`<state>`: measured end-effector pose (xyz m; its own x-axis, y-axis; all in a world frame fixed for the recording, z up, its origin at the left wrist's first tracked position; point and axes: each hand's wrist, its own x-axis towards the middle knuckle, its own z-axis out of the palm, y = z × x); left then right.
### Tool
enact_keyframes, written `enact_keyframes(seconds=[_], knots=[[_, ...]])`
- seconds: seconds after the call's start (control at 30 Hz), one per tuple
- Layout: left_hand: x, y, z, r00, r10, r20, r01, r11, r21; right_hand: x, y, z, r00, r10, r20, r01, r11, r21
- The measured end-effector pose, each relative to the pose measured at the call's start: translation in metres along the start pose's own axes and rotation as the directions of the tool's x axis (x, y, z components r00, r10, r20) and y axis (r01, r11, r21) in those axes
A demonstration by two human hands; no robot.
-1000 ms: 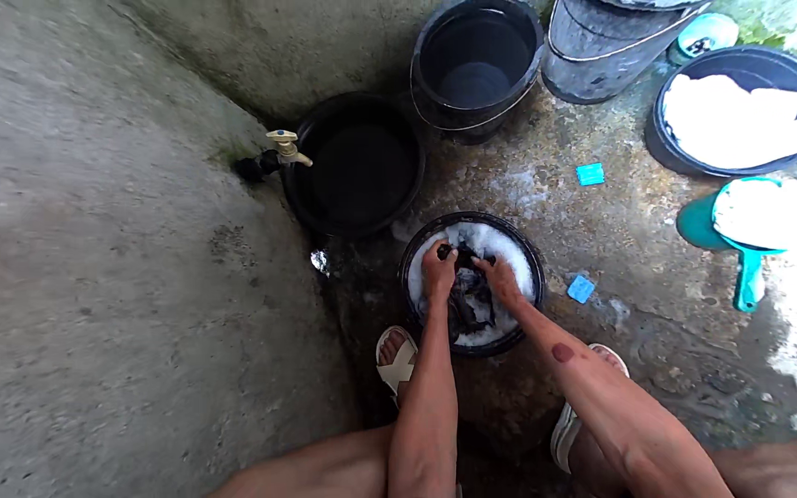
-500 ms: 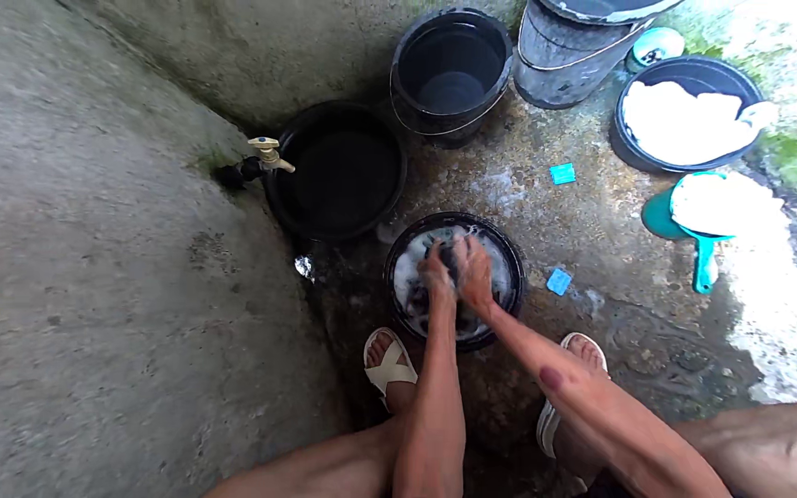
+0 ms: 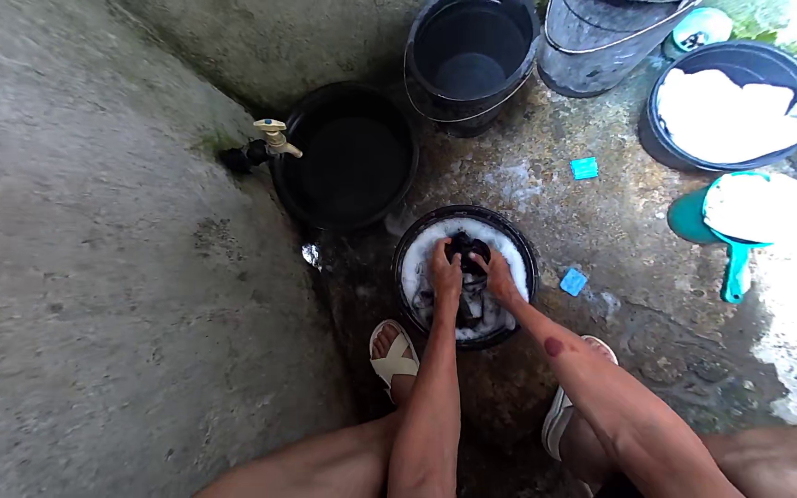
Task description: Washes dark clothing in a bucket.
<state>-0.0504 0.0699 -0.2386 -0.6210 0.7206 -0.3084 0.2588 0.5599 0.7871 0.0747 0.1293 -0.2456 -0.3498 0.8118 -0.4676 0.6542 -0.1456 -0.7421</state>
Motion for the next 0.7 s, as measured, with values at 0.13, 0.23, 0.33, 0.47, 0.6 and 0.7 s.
enact_keyframes(seconds=[0.13, 0.23, 0.33, 0.47, 0.6, 0.7], knots=[[0.009, -0.004, -0.015, 0.996, -0.084, 0.015, 0.085, 0.945, -0.315, -0.001, -0.029, -0.009, 0.998, 0.037, -0.042, -0.037, 0.999, 0.0], [0.007, 0.017, -0.026, 0.974, -0.219, -0.056, 0.151, 0.816, -0.558, -0.036, -0.061, -0.006, 0.972, -0.104, -0.209, 0.128, 0.986, 0.105], [0.004, 0.033, -0.031, 0.937, -0.338, -0.089, 0.24, 0.807, -0.54, -0.08, -0.091, 0.007, 0.95, -0.255, -0.18, 0.274, 0.957, 0.089], [-0.025, 0.069, -0.022, 0.913, -0.408, 0.018, 0.33, 0.711, -0.621, -0.036, -0.087, 0.003, 0.967, -0.119, -0.224, 0.123, 0.992, 0.003], [-0.019, 0.065, -0.01, 0.929, -0.361, -0.078, 0.205, 0.678, -0.706, -0.047, -0.092, -0.001, 0.969, -0.072, -0.237, 0.098, 0.99, 0.103], [-0.015, 0.018, -0.003, 0.948, -0.302, -0.101, 0.158, 0.721, -0.675, -0.083, -0.094, 0.007, 0.979, -0.186, -0.086, 0.194, 0.976, 0.095]])
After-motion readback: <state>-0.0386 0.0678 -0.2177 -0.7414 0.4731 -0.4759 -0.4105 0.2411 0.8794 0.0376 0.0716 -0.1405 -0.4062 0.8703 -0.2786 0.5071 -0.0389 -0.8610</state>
